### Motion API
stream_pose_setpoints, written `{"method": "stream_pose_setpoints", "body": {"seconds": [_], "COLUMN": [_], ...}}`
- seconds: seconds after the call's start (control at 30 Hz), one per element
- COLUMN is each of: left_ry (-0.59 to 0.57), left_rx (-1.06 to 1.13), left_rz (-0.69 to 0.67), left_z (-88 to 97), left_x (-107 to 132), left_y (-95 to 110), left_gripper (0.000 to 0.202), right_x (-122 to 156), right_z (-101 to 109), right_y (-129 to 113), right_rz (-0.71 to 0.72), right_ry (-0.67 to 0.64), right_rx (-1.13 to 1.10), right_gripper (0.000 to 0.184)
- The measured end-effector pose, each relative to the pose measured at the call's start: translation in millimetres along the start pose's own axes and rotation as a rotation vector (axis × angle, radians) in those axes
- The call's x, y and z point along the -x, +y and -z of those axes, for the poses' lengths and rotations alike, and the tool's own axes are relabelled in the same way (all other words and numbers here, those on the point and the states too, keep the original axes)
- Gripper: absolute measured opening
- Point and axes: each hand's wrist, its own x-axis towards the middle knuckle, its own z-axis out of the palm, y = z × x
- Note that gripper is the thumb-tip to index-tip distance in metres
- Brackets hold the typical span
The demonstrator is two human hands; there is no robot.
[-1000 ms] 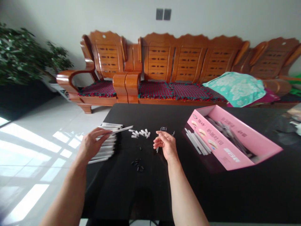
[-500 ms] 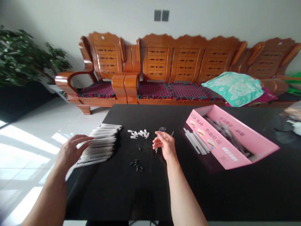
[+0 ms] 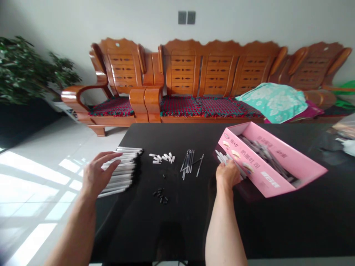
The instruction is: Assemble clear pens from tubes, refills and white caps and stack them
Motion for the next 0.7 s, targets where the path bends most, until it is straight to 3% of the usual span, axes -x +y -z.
{"method": "stream_pose_setpoints", "body": {"seconds": [0.17,0.23,0.33,0.47,0.57,0.7], "left_ry": [-0.141,-0.212,-0.339,-0.508,-0.553,-0.555], "left_rx": [0.195,0.244,0.287,0.238,0.118,0.011], "left_rz": [-0.041,-0.04,-0.066,-0.172,-0.182,-0.2], "left_z": [-39.5,-56.8,-85.4,-125.2,-148.4,-165.1], "left_x": [-2.1,0.6,6.8,13.2,15.2,16.5], "left_y": [43.5,59.1,84.0,117.7,134.8,141.6], "left_gripper": [0.024,0.023,0.021,0.015,0.012,0.01], "right_x": [-4.5,-8.3,-13.6,-11.3,-4.1,0.6], "right_z": [-13.1,-22.3,-32.0,-29.2,-18.9,-11.3], "right_y": [15.0,22.5,30.5,24.1,10.6,-3.0], "right_rz": [-0.048,-0.02,0.087,-0.015,-0.008,0.073], "right_ry": [0.079,0.131,0.098,0.055,-0.092,-0.129], "right_rx": [-0.165,-0.323,-0.55,-0.245,-0.01,-0.054], "right_gripper": [0.004,0.021,0.029,0.028,0.015,0.013]}}
